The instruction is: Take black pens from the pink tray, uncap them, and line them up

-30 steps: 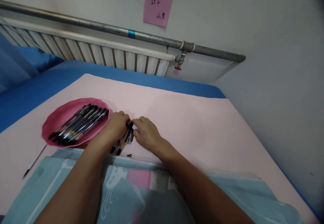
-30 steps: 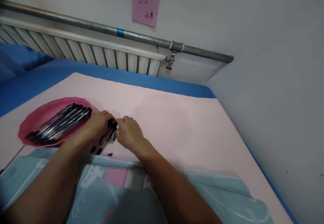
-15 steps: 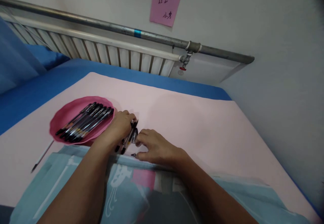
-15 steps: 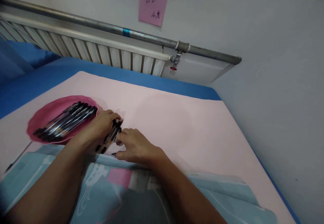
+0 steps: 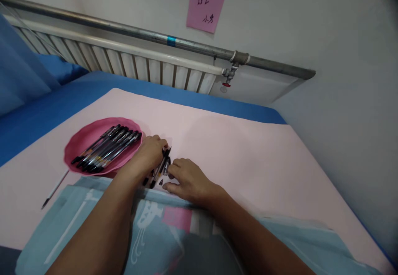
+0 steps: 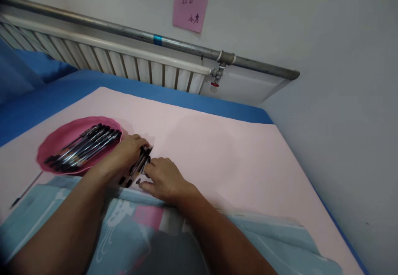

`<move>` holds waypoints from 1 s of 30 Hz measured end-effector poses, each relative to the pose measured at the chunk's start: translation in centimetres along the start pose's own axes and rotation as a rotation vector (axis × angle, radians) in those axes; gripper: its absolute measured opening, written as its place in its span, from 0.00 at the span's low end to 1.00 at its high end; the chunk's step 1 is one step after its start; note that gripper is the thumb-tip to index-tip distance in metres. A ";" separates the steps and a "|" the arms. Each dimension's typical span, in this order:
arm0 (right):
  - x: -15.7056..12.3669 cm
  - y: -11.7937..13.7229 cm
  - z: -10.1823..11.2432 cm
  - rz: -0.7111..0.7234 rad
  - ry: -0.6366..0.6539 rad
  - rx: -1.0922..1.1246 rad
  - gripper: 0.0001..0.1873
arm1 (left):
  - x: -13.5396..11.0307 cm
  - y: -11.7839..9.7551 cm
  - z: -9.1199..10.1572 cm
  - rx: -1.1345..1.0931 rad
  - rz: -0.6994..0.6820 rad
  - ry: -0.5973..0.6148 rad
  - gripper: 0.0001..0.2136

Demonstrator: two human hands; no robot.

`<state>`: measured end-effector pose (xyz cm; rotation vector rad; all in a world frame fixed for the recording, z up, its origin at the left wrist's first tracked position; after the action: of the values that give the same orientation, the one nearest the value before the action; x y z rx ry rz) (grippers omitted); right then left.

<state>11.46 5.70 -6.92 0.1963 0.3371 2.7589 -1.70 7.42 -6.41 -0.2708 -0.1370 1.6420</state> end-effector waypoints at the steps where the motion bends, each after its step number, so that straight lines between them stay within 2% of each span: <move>1: 0.0 0.0 0.0 -0.001 0.000 -0.002 0.12 | 0.0 0.0 0.0 -0.001 0.002 0.000 0.15; 7: 0.2 0.1 -0.4 -0.077 -0.018 -0.014 0.13 | 0.1 -0.1 0.0 -0.013 0.001 0.012 0.14; 16: 0.1 -0.6 -0.2 -0.132 -0.015 0.045 0.04 | 0.1 -0.1 0.0 -0.019 0.004 0.016 0.15; 22: 0.2 -0.6 -0.5 -0.152 0.002 0.078 0.07 | 0.1 -0.1 -0.1 -0.022 0.001 0.015 0.15; 30: 0.2 -0.8 -0.1 -0.159 -0.011 0.123 0.07 | -0.1 -0.2 0.1 -0.053 0.021 -0.002 0.15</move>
<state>11.52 6.43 -7.23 0.2055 0.4979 2.5812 -1.53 7.36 -6.22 -0.3112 -0.1799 1.6612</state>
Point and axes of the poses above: each hand's wrist, its own x-axis towards the middle knuckle, its own z-axis out of the back of the hand, y = z × x, the point moved 4 cm from there along x, towards the middle knuckle, and after that the axes turned 2 degrees about -x, right-handed, at the moved point
